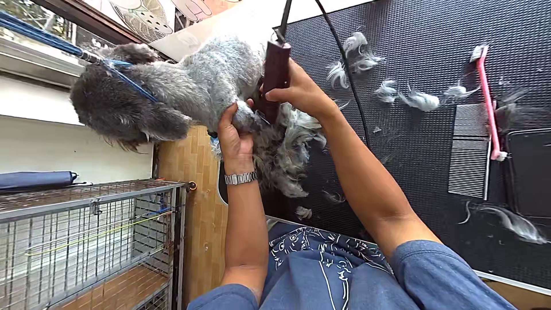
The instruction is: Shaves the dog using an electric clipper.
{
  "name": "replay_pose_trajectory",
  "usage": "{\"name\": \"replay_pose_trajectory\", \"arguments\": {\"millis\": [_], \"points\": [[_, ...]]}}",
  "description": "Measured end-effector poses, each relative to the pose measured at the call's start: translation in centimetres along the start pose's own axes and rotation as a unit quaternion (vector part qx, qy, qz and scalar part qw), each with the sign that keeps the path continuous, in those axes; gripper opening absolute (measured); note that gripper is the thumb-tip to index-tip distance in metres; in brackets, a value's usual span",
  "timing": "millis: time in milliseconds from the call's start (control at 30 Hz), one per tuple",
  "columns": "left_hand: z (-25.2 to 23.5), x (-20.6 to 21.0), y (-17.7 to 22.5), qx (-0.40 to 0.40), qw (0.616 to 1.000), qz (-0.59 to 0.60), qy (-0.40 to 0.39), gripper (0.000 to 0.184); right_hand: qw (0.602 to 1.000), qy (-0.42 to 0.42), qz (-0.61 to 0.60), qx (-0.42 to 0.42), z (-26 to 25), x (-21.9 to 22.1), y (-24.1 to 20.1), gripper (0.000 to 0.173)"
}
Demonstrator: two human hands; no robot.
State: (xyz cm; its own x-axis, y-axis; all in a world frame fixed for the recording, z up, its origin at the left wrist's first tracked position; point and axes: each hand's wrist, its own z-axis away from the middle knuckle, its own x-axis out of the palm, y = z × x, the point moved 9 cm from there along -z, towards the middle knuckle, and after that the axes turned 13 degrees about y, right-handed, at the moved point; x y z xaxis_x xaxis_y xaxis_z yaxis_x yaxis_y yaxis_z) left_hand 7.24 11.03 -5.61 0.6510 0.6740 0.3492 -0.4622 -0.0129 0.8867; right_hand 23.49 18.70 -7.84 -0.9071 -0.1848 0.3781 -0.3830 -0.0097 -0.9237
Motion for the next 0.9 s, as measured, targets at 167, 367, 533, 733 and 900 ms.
{"name": "replay_pose_trajectory", "arguments": {"millis": [167, 367, 533, 733, 900], "points": [[0.3, 0.8, -0.6, -0.011, 1.0, -0.007, 0.012, 0.012, 0.961, 0.252, -0.042, -0.107, 5.0, -4.1, -3.8, 0.064], [0.6, 1.5, -0.7, -0.004, 1.0, 0.025, 0.016, 0.018, 0.931, 0.312, -0.018, -0.189, 9.5, -1.5, -4.2, 0.061], [1.1, 1.8, 0.0, -0.006, 0.999, 0.022, 0.025, 0.016, 0.949, 0.242, 0.056, -0.194, 9.0, -0.9, -1.3, 0.066], [0.9, 1.4, 0.4, 0.001, 1.0, 0.001, 0.01, 0.008, 0.951, 0.252, -0.067, -0.168, 8.3, -4.0, -3.1, 0.062], [1.2, 1.8, 0.4, -0.001, 1.0, -0.003, -0.002, 0.006, 0.964, 0.206, -0.044, -0.16, 7.8, -1.7, -2.9, 0.067]]}}
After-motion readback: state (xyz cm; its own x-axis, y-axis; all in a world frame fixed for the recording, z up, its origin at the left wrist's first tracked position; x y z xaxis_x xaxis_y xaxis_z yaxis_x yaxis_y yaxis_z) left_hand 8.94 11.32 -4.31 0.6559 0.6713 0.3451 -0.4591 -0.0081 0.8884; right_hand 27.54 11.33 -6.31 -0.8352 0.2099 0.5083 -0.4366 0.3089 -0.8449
